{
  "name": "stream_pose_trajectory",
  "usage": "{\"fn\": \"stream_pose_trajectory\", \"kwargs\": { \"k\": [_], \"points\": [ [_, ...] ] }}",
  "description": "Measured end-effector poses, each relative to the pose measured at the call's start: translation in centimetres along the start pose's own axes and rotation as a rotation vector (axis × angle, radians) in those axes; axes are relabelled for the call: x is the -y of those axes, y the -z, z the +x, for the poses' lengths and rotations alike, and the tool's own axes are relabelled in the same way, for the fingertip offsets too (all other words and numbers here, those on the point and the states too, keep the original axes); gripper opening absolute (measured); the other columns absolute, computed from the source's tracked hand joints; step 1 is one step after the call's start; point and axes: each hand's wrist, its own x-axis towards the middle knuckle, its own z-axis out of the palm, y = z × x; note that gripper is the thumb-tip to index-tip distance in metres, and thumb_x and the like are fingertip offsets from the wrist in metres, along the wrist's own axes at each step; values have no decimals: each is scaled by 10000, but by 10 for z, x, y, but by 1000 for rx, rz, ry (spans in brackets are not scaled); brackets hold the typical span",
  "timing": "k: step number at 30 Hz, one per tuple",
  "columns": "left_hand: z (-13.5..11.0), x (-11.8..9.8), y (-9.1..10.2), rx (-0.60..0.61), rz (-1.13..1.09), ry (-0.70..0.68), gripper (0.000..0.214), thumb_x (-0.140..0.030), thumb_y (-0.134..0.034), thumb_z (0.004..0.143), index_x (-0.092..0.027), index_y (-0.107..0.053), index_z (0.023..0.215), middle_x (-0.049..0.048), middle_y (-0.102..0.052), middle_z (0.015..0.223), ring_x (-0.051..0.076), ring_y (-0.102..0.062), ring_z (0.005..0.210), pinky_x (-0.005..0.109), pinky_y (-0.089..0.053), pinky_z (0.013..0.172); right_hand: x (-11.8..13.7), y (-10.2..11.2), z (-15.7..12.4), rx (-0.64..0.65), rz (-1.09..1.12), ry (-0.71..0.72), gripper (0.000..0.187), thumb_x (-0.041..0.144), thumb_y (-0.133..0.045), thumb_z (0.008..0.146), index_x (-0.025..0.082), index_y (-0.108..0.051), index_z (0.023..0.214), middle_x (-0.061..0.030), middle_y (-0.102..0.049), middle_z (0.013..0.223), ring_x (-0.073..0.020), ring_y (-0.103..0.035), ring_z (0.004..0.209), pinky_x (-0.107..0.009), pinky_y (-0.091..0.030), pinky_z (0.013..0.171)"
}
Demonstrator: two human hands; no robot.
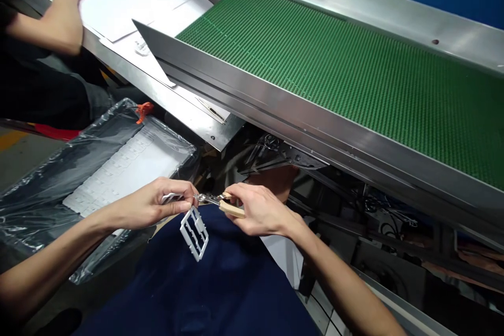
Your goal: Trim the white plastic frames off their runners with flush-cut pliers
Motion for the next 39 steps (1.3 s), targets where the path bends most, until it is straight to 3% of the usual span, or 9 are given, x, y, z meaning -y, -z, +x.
{"fn": "stream_pose_trajectory", "kwargs": {
  "k": [4,8,12,21,39],
  "points": [
    [0,-5,0,14,50,7,159,-265,-489,855,-169,-597,788,11,-608,785,167,-534,740,260,-392,665,14,23,-9,107,-317,-19,241,257,-526,754,199,-560,985,-31,-594,841,-164,-549,733,-260,-357,616],
    [1,-9,-3,12,110,-2,155,-239,-481,845,-166,-598,774,15,-612,767,166,-538,716,262,-397,655,27,32,-7,167,-455,1,250,288,-511,754,209,-559,986,-34,-588,828,-174,-547,708,-268,-321,568],
    [3,-12,-5,-14,130,-19,144,-242,-510,812,-164,-613,750,20,-606,718,166,-529,670,258,-401,623,34,39,-3,210,-542,35,145,279,-504,741,195,-544,852,-31,-575,767,-162,-518,637,-276,-278,530],
    [4,-15,-6,-21,125,-36,131,-240,-529,792,-171,-618,726,15,-595,690,161,-515,640,251,-393,605,39,51,-4,242,-619,30,72,263,-517,720,194,-499,727,-32,-551,667,-150,-473,552,-278,-255,505],
    [6,-19,-10,10,194,-52,140,-141,-475,827,-172,-583,744,-12,-599,718,138,-526,661,240,-391,609,50,63,5,343,-595,63,101,260,-542,718,172,-591,723,-57,-595,627,-152,-489,484,-279,-239,458]
  ]
}}
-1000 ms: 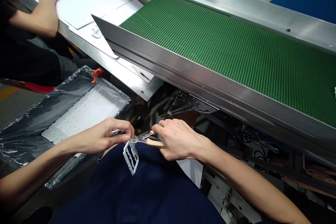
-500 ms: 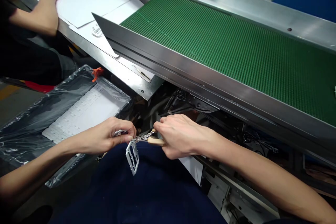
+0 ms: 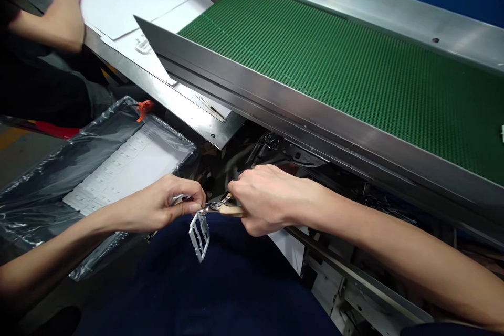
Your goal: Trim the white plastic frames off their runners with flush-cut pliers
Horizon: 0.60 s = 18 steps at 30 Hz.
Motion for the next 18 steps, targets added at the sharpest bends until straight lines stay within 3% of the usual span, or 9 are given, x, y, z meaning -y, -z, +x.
{"fn": "stream_pose_trajectory", "kwargs": {
  "k": [13,18],
  "points": [
    [1,2,-4,14,-38,30,125,-166,-496,828,-171,-586,741,-18,-585,698,131,-504,647,241,-375,594,6,19,11,92,-12,-35,61,229,-607,632,173,-612,656,-13,-518,513,-116,-424,419,-264,-223,468],
    [1,10,-7,-22,-144,100,141,-247,-505,851,-172,-576,755,-15,-564,700,136,-483,661,249,-359,599,-11,8,9,127,130,-47,59,211,-529,659,190,-582,672,0,-527,521,-113,-408,432,-251,-223,447]
  ]
}}
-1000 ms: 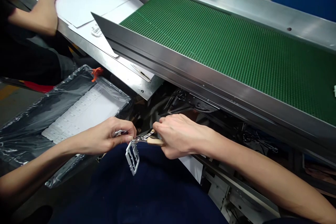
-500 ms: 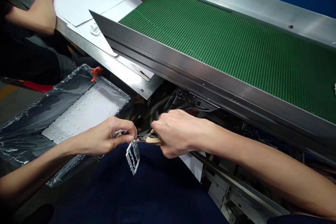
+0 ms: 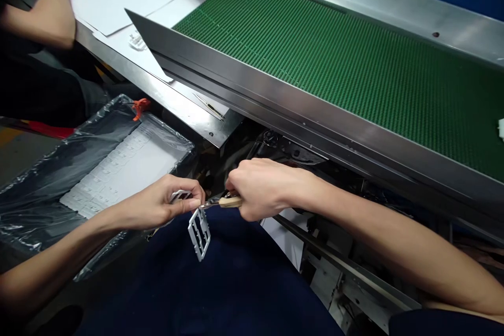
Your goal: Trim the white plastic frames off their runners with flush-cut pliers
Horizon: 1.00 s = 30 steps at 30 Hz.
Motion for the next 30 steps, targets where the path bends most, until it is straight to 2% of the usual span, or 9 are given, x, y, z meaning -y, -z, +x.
{"fn": "stream_pose_trajectory", "kwargs": {
  "k": [4,8,11,14,18,23,30],
  "points": [
    [1,12,-13,-85,-233,57,239,-390,-480,874,-174,-567,818,-2,-547,720,146,-478,683,259,-371,624,-22,-23,-8,-58,163,-78,114,257,-495,750,198,-552,670,6,-547,544,-106,-418,448,-242,-228,441],
    [3,24,-30,-71,-337,55,277,-445,-533,837,-180,-594,892,9,-549,779,150,-474,711,260,-376,647,-36,-48,-15,-161,245,-209,152,284,-503,773,203,-523,647,13,-536,542,-104,-412,455,-236,-221,431],
    [5,30,-42,-67,-431,72,295,-440,-514,854,-186,-608,972,43,-608,901,170,-515,794,263,-394,683,-39,-65,-16,-262,276,-281,89,275,-516,766,214,-532,703,24,-542,560,-108,-424,477,-232,-232,450],
    [9,35,-51,-117,-649,98,346,-431,-437,897,-188,-572,1102,75,-645,946,187,-565,825,288,-434,739,-37,-79,-10,-406,281,-291,65,255,-508,768,218,-537,813,15,-582,662,-118,-483,564,-229,-278,516],
    [16,37,-58,-139,-935,160,436,-467,-373,908,-138,-595,1089,96,-648,860,199,-615,737,308,-487,689,-34,-88,-3,-532,210,-208,110,270,-478,792,202,-520,867,-12,-577,765,-131,-503,653,-236,-313,575],
    [17,35,-56,-130,-1059,231,473,-505,-407,886,-112,-638,1012,92,-638,823,167,-607,636,246,-478,554,-28,-89,-1,-536,73,-115,222,296,-487,784,188,-530,972,-34,-573,823,-156,-511,713,-265,-341,642],
    [15,35,-58,-191,-1028,247,494,-538,-407,874,-142,-630,1068,75,-642,776,172,-607,611,255,-465,544,-23,-83,-3,-456,-3,-86,328,252,-479,736,192,-538,1053,-39,-580,849,-177,-528,729,-284,-341,631]
  ]
}}
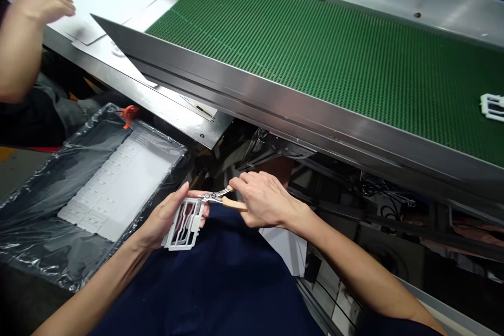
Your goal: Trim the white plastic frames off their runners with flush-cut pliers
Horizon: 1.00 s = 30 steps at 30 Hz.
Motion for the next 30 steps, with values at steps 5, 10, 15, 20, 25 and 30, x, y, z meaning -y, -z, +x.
{"fn": "stream_pose_trajectory", "kwargs": {
  "k": [5,10,15,20,25,30],
  "points": [
    [-1,-2,-2,2,44,3,504,-547,-416,867,-147,-637,1080,73,-644,773,169,-604,608,252,-463,539,2,3,0,33,-10,5,369,230,-479,716,190,-543,1078,-37,-587,848,-180,-544,726,-284,-340,616],
    [-1,-1,-1,11,73,4,509,-554,-410,864,-156,-637,1086,71,-651,778,170,-603,612,260,-471,554,1,4,0,53,-15,14,363,238,-479,712,192,-551,1064,-34,-590,824,-177,-548,694,-276,-318,578],
    [-2,-1,-1,-9,108,7,535,-573,-429,845,-146,-635,1091,88,-657,782,176,-602,608,270,-481,563,1,4,1,52,-3,8,311,229,-480,704,195,-565,1001,-30,-588,785,-161,-532,647,-263,-274,538],
    [-2,-2,-2,-14,116,10,551,-588,-451,825,-141,-635,1090,106,-671,783,177,-602,590,261,-480,542,1,5,1,51,47,-4,208,197,-485,676,206,-560,870,-10,-573,727,-127,-486,582,-248,-223,505],
    [-1,-1,-2,-15,100,12,531,-581,-441,834,-139,-649,1045,95,-670,768,165,-600,573,249,-479,537,0,2,1,30,123,-10,115,153,-466,642,200,-520,732,12,-552,669,-98,-418,531,-238,-202,495],
    [-2,-6,-5,9,12,-1,477,-530,-411,872,-146,-636,1044,74,-653,743,159,-603,568,235,-469,512,-4,-9,3,-60,327,-79,113,154,-464,680,195,-543,751,30,-526,621,-92,-403,530,-232,-241,523]
  ]
}}
